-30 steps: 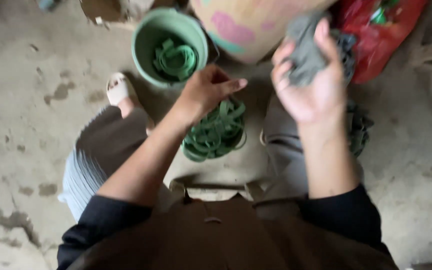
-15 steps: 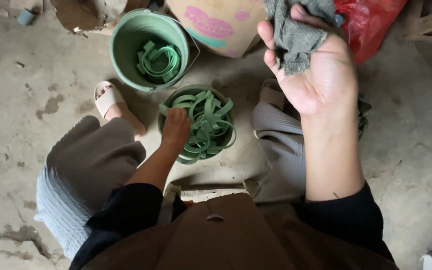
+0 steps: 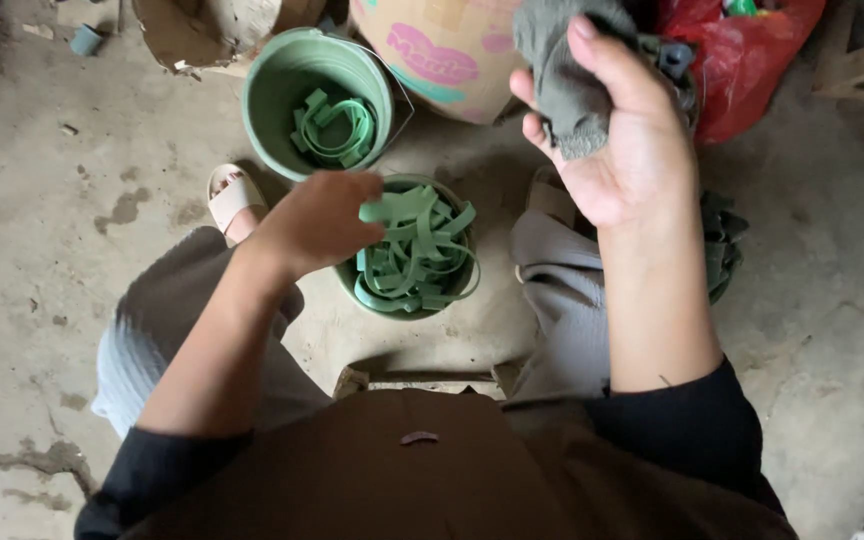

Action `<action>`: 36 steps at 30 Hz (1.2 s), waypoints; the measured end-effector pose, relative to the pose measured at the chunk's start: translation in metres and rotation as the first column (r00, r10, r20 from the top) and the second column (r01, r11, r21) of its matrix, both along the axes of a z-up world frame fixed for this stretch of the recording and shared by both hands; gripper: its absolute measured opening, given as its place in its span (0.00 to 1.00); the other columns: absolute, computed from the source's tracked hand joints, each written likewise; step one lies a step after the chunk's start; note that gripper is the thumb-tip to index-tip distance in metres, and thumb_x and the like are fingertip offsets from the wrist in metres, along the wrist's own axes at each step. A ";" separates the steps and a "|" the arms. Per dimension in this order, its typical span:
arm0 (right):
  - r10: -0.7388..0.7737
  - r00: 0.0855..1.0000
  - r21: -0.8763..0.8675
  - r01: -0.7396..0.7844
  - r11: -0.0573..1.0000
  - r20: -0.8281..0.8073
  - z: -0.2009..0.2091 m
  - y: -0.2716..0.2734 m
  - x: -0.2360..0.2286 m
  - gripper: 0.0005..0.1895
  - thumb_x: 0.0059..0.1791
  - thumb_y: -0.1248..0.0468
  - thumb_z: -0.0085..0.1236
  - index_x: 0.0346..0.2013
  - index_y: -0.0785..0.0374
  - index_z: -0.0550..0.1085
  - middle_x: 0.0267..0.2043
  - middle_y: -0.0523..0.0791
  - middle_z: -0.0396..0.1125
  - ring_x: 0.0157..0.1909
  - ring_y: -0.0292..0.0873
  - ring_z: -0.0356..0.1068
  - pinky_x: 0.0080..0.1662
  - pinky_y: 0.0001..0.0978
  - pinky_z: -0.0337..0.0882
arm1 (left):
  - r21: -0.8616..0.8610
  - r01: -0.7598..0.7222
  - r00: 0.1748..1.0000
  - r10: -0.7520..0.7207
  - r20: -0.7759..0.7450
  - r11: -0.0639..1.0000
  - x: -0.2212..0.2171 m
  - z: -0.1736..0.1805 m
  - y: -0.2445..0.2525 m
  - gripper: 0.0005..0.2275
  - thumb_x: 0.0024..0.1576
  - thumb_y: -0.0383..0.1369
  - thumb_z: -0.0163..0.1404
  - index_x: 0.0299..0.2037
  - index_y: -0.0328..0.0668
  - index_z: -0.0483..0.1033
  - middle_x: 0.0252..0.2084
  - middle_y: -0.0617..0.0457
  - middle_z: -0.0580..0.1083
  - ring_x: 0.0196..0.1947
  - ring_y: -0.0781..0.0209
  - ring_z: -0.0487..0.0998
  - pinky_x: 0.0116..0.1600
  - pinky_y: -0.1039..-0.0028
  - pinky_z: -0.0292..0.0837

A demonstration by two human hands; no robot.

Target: Cleaning green plastic hardware parts with a cloth and sorting them into buckets

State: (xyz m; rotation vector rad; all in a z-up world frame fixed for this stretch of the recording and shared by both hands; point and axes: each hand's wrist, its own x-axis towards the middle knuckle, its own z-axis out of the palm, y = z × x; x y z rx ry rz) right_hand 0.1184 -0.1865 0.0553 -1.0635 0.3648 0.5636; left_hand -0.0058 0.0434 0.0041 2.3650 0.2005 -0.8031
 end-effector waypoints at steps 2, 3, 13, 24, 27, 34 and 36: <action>0.043 0.998 -0.021 -0.042 0.999 0.054 -0.001 0.007 -0.007 0.17 0.43 0.55 0.65 0.44 0.56 0.78 0.45 0.43 0.77 0.41 0.45 0.78 0.34 0.29 0.69 | -0.170 -0.118 0.985 0.137 0.107 0.978 -0.008 0.030 -0.001 0.08 0.53 0.30 0.51 0.42 0.42 0.73 0.39 0.50 0.73 0.37 0.57 0.71 0.39 0.65 0.64; 0.075 0.991 -0.043 -0.070 0.997 0.110 0.001 0.012 -0.009 0.20 0.44 0.54 0.63 0.47 0.59 0.77 0.46 0.44 0.76 0.41 0.44 0.77 0.34 0.29 0.71 | -0.345 -0.195 0.942 0.273 0.194 0.918 -0.009 0.046 0.000 0.03 0.52 0.28 0.51 0.32 0.44 0.70 0.25 0.57 0.68 0.23 0.67 0.64 0.28 0.71 0.55; 0.699 -0.009 -0.660 0.319 0.680 0.715 -0.027 0.069 -0.077 0.19 0.59 0.60 0.43 0.64 0.54 0.72 0.57 0.48 0.64 0.55 0.50 0.69 0.55 0.39 0.71 | -0.780 -0.203 0.332 0.792 0.513 0.591 -0.018 0.010 -0.017 0.19 0.68 0.35 0.41 0.23 0.39 0.72 0.18 0.55 0.62 0.24 0.65 0.60 0.31 0.72 0.60; 0.058 0.967 0.066 -0.043 0.997 -0.249 -0.009 0.070 -0.048 0.15 0.46 0.59 0.70 0.25 0.67 0.76 0.18 0.49 0.67 0.19 0.47 0.71 0.25 0.40 0.76 | -0.955 -0.147 0.249 0.944 0.218 0.259 -0.008 -0.002 -0.021 0.14 0.59 0.29 0.53 0.20 0.46 0.69 0.21 0.61 0.67 0.27 0.69 0.64 0.37 0.77 0.62; 0.297 0.905 0.145 -0.353 0.924 0.305 -0.017 0.055 -0.041 0.21 0.58 0.51 0.44 0.41 0.66 0.76 0.23 0.43 0.66 0.26 0.35 0.64 0.34 0.29 0.62 | -0.959 -0.283 0.095 0.995 -0.035 -0.007 -0.001 0.009 -0.008 0.14 0.60 0.33 0.54 0.21 0.52 0.70 0.14 0.64 0.61 0.16 0.76 0.59 0.25 0.83 0.51; 0.382 0.614 -0.298 -0.240 0.924 0.691 -0.021 0.042 -0.051 0.20 0.51 0.68 0.59 0.56 0.72 0.72 0.45 0.56 0.74 0.39 0.47 0.77 0.41 0.40 0.82 | -0.919 -0.368 0.127 0.971 -0.205 -0.145 -0.003 0.025 -0.002 0.10 0.60 0.36 0.50 0.29 0.42 0.75 0.13 0.53 0.62 0.14 0.65 0.65 0.26 0.79 0.57; 0.470 0.501 -0.435 -0.193 0.879 0.727 -0.025 0.023 -0.030 0.13 0.51 0.71 0.60 0.50 0.72 0.74 0.35 0.53 0.73 0.31 0.44 0.75 0.36 0.35 0.80 | -0.892 -0.406 0.537 0.842 -0.056 0.200 -0.003 0.027 0.007 0.12 0.58 0.32 0.48 0.25 0.35 0.78 0.13 0.44 0.69 0.12 0.57 0.75 0.20 0.72 0.71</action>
